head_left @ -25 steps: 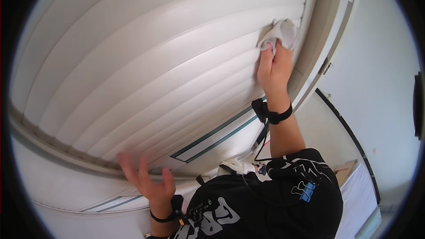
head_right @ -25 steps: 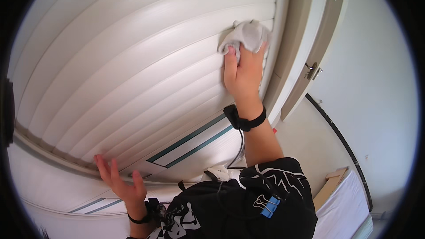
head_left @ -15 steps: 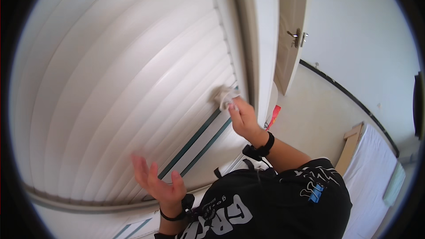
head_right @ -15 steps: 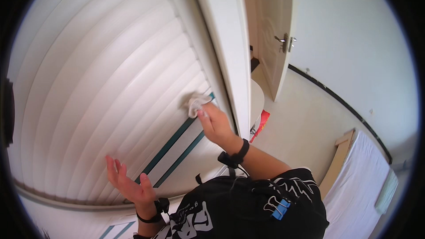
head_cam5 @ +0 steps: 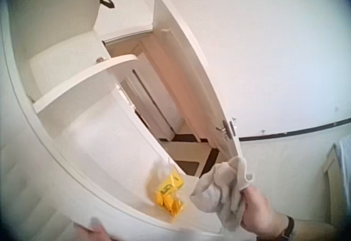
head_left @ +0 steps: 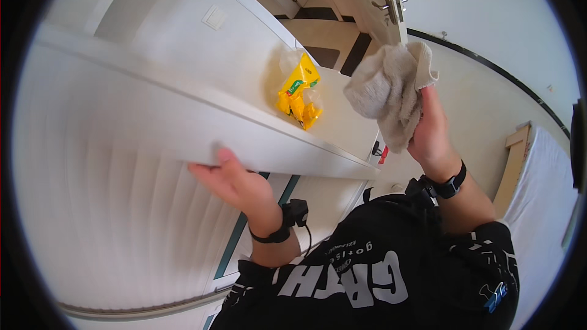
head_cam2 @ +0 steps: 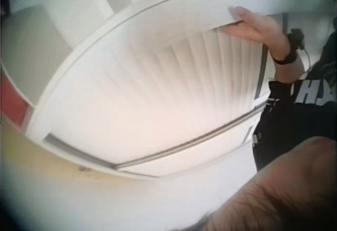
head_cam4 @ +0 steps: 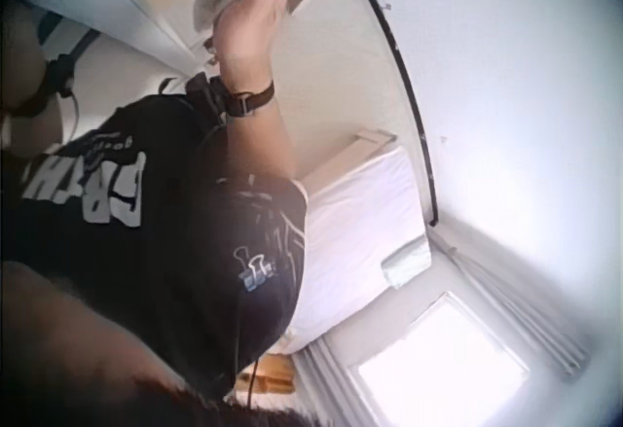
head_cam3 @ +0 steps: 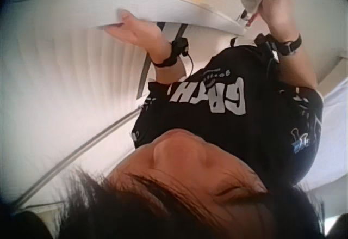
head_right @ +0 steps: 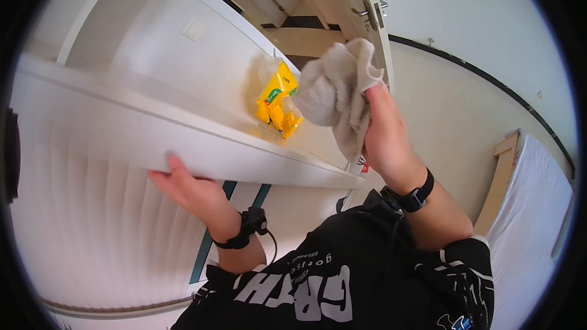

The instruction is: The person cleans a room by wiping down a door, a shelf, a wardrobe, and a window sill with a cloth.

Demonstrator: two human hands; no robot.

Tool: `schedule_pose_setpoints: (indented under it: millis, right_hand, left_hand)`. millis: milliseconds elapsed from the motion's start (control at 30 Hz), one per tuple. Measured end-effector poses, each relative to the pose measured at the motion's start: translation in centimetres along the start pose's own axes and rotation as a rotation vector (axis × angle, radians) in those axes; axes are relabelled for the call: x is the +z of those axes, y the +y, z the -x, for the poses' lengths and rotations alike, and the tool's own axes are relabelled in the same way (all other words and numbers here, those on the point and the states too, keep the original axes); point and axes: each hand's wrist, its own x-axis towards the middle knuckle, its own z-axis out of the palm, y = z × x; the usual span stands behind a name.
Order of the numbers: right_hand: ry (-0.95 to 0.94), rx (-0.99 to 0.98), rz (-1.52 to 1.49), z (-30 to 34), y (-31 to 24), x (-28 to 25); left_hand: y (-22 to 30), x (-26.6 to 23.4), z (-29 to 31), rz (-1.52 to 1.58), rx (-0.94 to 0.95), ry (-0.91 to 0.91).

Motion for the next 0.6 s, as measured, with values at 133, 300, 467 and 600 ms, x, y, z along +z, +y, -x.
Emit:
schedule_pose_setpoints:
  millis: [133, 300, 467, 600]
  right_hand:
    - [-0.410, -0.501, 0.401, -6.0, -0.9, 2.2]
    - [-0.673, -0.606, 0.464, -8.9, 6.3, 9.2]
    - [-0.534, -0.473, 0.527, -7.5, 13.2, 5.4]
    - [-0.776, -0.274, 0.632, -5.7, 19.5, -4.9]
  left_hand:
    - [-1.2, 4.3, -1.2, -0.159, -0.072, 0.520]
    - [-1.9, 4.5, -0.4, -0.046, -0.065, 0.340]
    - [-3.4, 5.9, -1.1, -0.314, -0.053, 0.465]
    - [-4.6, 5.1, -1.4, -0.440, 0.061, 0.692]
